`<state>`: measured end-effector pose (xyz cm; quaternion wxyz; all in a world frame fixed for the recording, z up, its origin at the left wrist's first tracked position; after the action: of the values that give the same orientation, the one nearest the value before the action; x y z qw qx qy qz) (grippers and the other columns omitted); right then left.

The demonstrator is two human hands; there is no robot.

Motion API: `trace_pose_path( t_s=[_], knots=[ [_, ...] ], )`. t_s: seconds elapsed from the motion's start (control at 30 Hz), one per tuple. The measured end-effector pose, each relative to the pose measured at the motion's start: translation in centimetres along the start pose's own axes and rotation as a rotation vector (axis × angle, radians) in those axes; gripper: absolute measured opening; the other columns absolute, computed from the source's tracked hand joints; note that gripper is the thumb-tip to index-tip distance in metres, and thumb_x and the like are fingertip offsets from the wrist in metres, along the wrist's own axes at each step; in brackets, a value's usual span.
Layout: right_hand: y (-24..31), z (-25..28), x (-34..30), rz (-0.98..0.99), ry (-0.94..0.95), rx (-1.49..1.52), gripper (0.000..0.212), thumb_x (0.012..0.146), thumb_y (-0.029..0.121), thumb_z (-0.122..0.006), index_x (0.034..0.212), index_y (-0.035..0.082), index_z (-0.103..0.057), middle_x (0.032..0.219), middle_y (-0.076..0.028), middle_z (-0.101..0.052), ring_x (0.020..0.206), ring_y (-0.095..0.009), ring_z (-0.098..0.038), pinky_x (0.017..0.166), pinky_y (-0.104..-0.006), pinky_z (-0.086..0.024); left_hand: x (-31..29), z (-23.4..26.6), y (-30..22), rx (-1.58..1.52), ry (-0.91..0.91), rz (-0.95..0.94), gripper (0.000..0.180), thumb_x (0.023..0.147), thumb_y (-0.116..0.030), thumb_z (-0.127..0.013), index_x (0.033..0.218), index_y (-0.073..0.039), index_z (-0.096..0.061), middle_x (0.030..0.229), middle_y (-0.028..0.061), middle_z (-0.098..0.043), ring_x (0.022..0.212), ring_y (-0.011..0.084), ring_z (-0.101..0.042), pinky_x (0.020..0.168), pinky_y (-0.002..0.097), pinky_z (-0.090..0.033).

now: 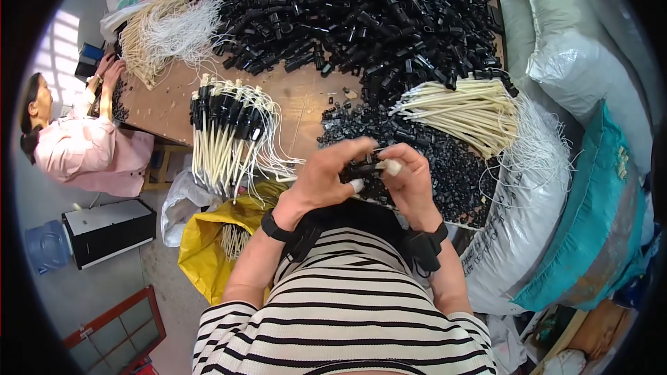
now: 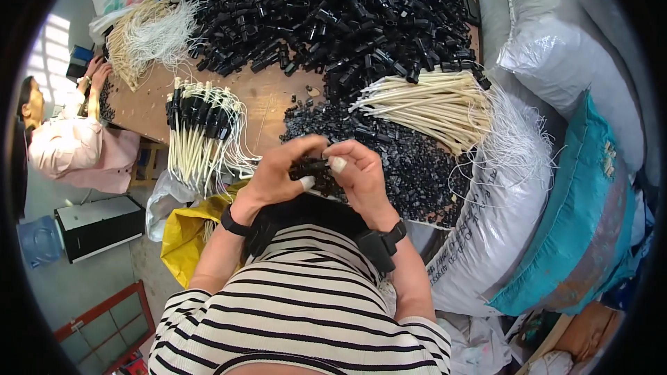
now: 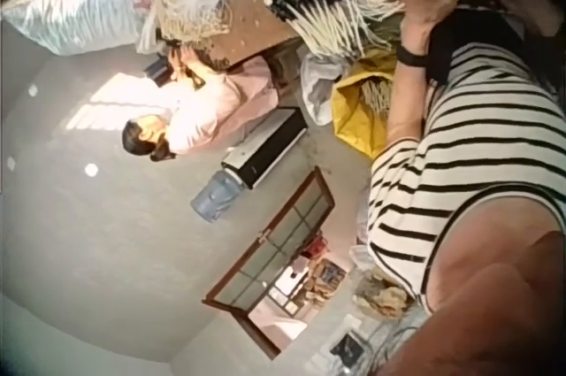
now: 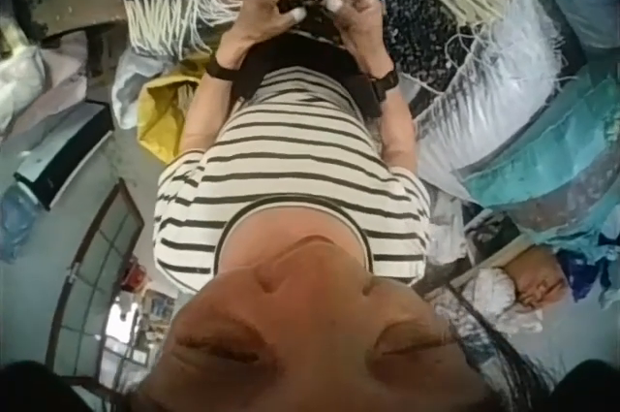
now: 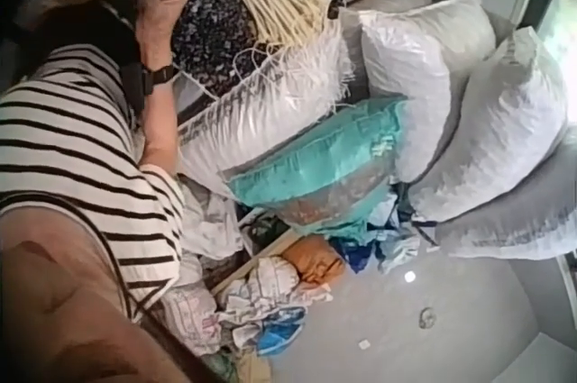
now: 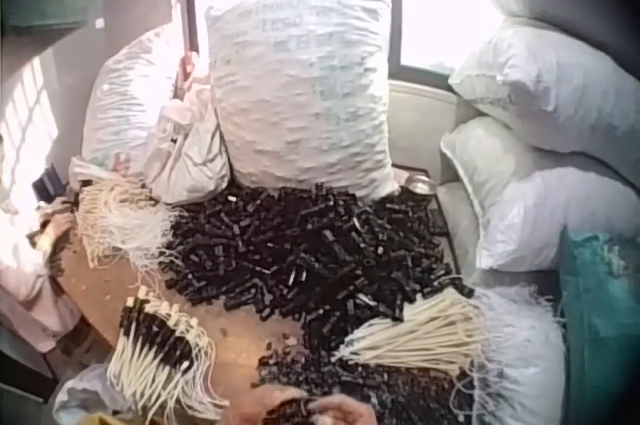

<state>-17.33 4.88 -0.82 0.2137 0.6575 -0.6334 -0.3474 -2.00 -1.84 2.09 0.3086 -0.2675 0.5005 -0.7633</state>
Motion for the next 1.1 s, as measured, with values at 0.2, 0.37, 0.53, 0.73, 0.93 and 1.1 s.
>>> trace_pose_path(
  t_s=[0.2, 0.37, 0.53, 0.73, 0.93, 1.1],
  knots=[
    [2.0, -0.8, -0.7, 0.482, 0.161, -1.346, 0.034, 0.079, 0.0, -0.064, 0.111, 0.01, -0.069, 0.079, -0.005, -0.068, 0.056, -0.019, -0.061, 0.054, -0.0287, -0.049, 0.3, 0.1, 2.0, 0.166, 0.08, 0.17, 0.038, 0.072, -0.002, -0.063, 0.11, -0.007, -0.066, 0.091, 0.0132, -0.067, 0.069, 0.024, -0.061, 0.061, 0.031, -0.048],
    [1.6, -1.9, -0.7, 0.561, 0.184, -1.609, 0.036, 0.074, 0.001, -0.067, 0.107, 0.014, -0.071, 0.072, -0.005, -0.064, 0.054, -0.024, -0.061, 0.048, -0.0334, -0.048, -0.2, -0.2, 2.3, 0.314, 0.032, 0.185, 0.032, 0.071, -0.005, -0.064, 0.103, -0.007, -0.067, 0.082, 0.0099, -0.067, 0.062, 0.025, -0.061, 0.055, 0.0338, -0.047],
    [0.2, -1.4, 1.0, 0.159, -0.081, -1.214, 0.019, 0.074, 0.007, -0.076, 0.089, 0.006, -0.064, 0.051, -0.004, -0.045, 0.045, -0.011, -0.046, 0.046, -0.0276, -0.037, -0.4, 0.5, -0.1, 0.728, 0.005, -0.118, 0.029, 0.067, -0.007, -0.066, 0.096, -0.009, -0.066, 0.079, 0.0098, -0.066, 0.065, 0.0315, -0.064, 0.055, 0.0405, -0.049],
    [1.5, -5.4, 1.2, 0.769, -0.064, -1.357, 0.021, 0.078, 0.004, -0.072, 0.098, 0.005, -0.066, 0.077, -0.011, -0.064, 0.069, -0.023, -0.063, 0.06, -0.0322, -0.051, -1.6, 4.4, 1.3, 0.486, -0.354, -0.095, 0.026, 0.071, -0.005, -0.066, 0.096, -0.009, -0.069, 0.087, 0.012, -0.069, 0.072, 0.0284, -0.066, 0.063, 0.035, -0.051],
    [2.3, -3.1, 2.6, 0.417, 0.146, -1.398, 0.01, 0.081, 0.004, -0.068, 0.09, 0.006, -0.069, 0.086, -0.01, -0.067, 0.071, -0.027, -0.065, 0.064, -0.0346, -0.052, -4.7, 15.8, 3.8, 1.017, -0.655, -0.027, 0.024, 0.069, -0.009, -0.066, 0.093, -0.009, -0.069, 0.087, 0.0089, -0.067, 0.084, 0.0271, -0.062, 0.079, 0.0385, -0.046],
    [-3.0, -6.5, 3.2, 0.443, 0.347, -1.629, 0.017, 0.075, 0.012, -0.072, 0.091, 0.007, -0.071, 0.091, -0.007, -0.067, 0.079, -0.027, -0.066, 0.068, -0.0342, -0.051, -6.5, 23.3, 7.5, 0.933, -0.919, 0.198, 0.025, 0.071, -0.018, -0.063, 0.095, -0.012, -0.07, 0.093, 0.0081, -0.067, 0.096, 0.0277, -0.059, 0.089, 0.0417, -0.041]
  ],
)
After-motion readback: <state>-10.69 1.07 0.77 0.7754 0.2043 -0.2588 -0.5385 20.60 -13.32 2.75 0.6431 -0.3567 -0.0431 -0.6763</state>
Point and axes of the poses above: each hand's wrist, its own x-axis towards the middle knuckle, its own z-axis out of the back of the hand, y = z × x, the point moved 3 cm from there along x, towards the middle knuckle
